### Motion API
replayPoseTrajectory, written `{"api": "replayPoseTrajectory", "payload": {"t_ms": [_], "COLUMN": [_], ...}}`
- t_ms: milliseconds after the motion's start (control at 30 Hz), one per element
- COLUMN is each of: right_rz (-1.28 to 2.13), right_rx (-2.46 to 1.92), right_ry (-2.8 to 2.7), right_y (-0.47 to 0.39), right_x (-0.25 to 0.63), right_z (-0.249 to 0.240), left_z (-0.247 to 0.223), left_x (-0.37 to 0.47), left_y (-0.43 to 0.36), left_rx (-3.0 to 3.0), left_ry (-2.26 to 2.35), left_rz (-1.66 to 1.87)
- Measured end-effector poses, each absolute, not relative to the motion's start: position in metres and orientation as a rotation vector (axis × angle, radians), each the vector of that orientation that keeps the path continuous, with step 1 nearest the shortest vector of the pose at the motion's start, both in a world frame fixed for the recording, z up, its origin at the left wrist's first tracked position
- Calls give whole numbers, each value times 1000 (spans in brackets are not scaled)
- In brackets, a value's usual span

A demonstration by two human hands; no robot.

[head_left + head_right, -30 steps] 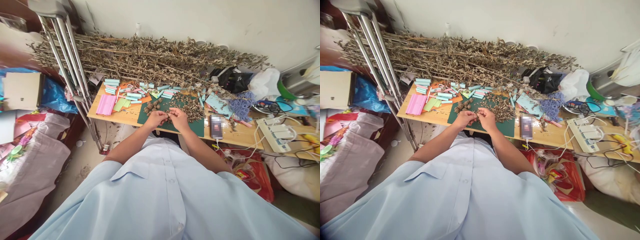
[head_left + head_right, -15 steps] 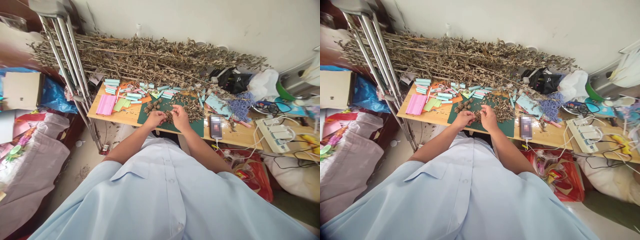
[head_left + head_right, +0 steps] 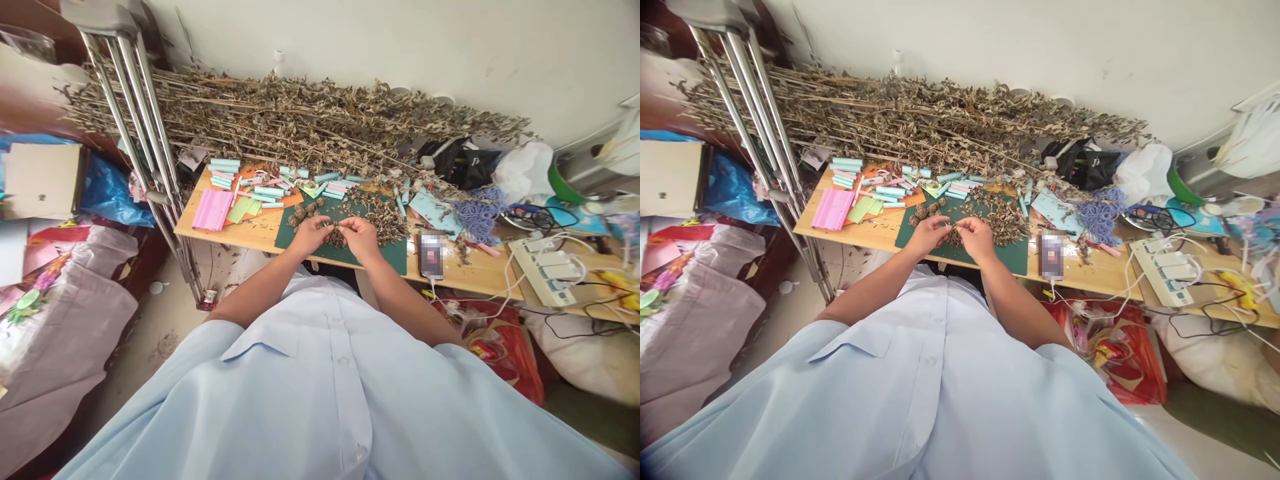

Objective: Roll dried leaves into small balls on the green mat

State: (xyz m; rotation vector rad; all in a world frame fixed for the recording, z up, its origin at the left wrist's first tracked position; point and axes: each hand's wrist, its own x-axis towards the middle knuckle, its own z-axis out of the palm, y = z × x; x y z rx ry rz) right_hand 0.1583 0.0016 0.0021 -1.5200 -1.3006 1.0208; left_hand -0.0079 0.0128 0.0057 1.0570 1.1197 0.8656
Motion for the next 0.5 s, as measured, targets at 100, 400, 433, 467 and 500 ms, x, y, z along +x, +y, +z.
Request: {"api": "replayPoseTrajectory", "payload": {"t_ms": [100,400,433,467,500], "right_rz": [1030,1104,1116,1126,1132], "right_rx": [-1500,-1498,-1496,-1492,-1489], "right_ry": [-1288,-1344,-1343,-1341,-1337], "right_y": [1,-2,-3,-3,-3], "right_x": [157,153,153,153,154], "right_z": [3,6,6,6,6], "left_z": [6,2,2,2,3], "left_x": [-7,-6,-6,-6,-6], "left_y": [12,10,11,11,11], "left_rx": [1049,1296,1336,1368,1393], "left_ry": [1067,1174,1190,1198,1204], "left_rz": [855,901,902,903,905]}}
